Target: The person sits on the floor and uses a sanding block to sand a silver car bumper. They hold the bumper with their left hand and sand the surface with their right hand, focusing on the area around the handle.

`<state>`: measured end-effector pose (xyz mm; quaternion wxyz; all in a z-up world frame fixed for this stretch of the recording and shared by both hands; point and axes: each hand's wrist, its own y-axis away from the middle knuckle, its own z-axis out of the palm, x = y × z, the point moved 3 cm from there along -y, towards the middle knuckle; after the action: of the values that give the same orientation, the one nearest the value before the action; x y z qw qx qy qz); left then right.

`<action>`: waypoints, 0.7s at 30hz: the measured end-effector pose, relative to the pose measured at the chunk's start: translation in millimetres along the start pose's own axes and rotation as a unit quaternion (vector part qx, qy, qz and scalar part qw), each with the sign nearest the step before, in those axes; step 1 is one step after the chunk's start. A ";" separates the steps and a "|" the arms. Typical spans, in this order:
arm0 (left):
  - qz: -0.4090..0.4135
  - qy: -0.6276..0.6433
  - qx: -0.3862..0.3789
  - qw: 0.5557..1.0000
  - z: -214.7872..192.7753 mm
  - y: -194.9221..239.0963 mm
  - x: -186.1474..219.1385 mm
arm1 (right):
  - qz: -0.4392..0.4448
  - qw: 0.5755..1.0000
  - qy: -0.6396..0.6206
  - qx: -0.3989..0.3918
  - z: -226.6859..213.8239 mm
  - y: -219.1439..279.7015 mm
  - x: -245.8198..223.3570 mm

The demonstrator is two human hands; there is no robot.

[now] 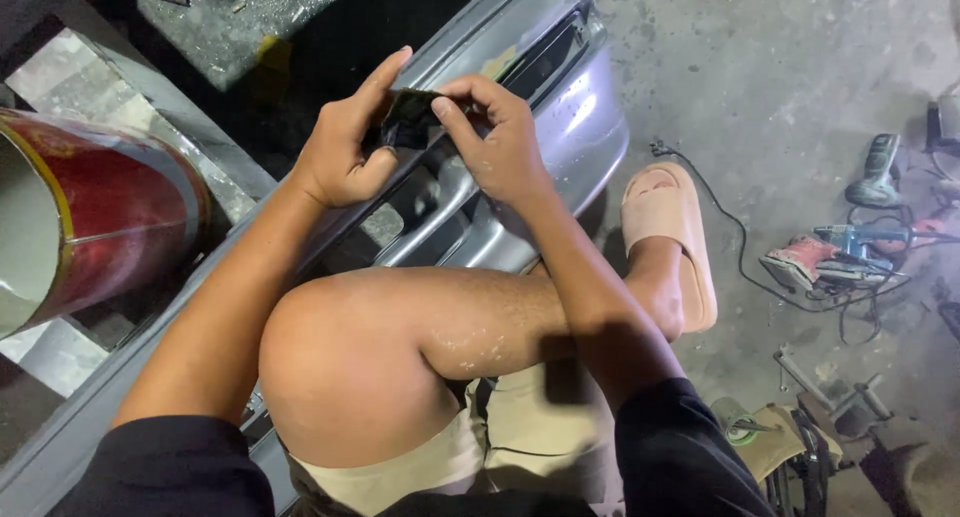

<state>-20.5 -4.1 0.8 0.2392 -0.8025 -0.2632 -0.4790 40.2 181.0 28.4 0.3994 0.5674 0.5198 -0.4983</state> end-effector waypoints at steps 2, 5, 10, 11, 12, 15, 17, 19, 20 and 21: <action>-0.018 -0.001 0.007 1.000 0.4 0.0 -0.2 | 0.019 0.999 -0.041 0.013 -0.7 -2.5 3.0; -0.013 -0.009 0.020 1.000 1.0 0.6 -1.6 | 0.048 0.988 -0.144 0.014 1.4 -4.0 15.6; 0.026 -0.035 0.018 0.999 2.6 -2.0 -1.8 | 0.026 0.996 -0.074 0.031 -2.7 -5.8 23.7; 0.053 -0.066 0.021 0.996 3.5 -2.4 -2.2 | 0.051 0.995 -0.084 0.004 -3.0 -4.0 20.8; 0.080 -0.097 0.023 0.992 4.0 -3.3 -2.7 | 0.075 0.992 -0.095 -0.023 -3.3 -3.1 17.6; 0.084 -0.077 0.031 0.993 4.5 -5.0 -0.7 | 0.063 0.981 -0.145 -0.115 -10.9 5.4 15.8; 0.093 -0.095 0.033 0.991 4.5 -4.6 -3.9 | 0.051 0.989 -0.084 -0.107 -14.0 7.9 22.5; 0.102 -0.110 0.033 0.988 6.6 -3.6 -7.5 | 0.041 0.994 -0.022 -0.096 -17.4 11.4 26.8; 0.118 -0.120 0.033 0.985 6.4 -4.3 -9.4 | 0.035 0.995 -0.023 -0.088 -18.8 10.3 27.3; 0.134 -0.131 0.033 0.982 6.2 -5.1 -11.2 | 0.030 0.996 -0.023 -0.079 -20.2 9.2 27.7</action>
<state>-24.3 1.5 -11.2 0.2914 -0.8780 -0.1982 -0.3240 51.4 204.7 4.3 0.4698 0.5376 0.5308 -0.4566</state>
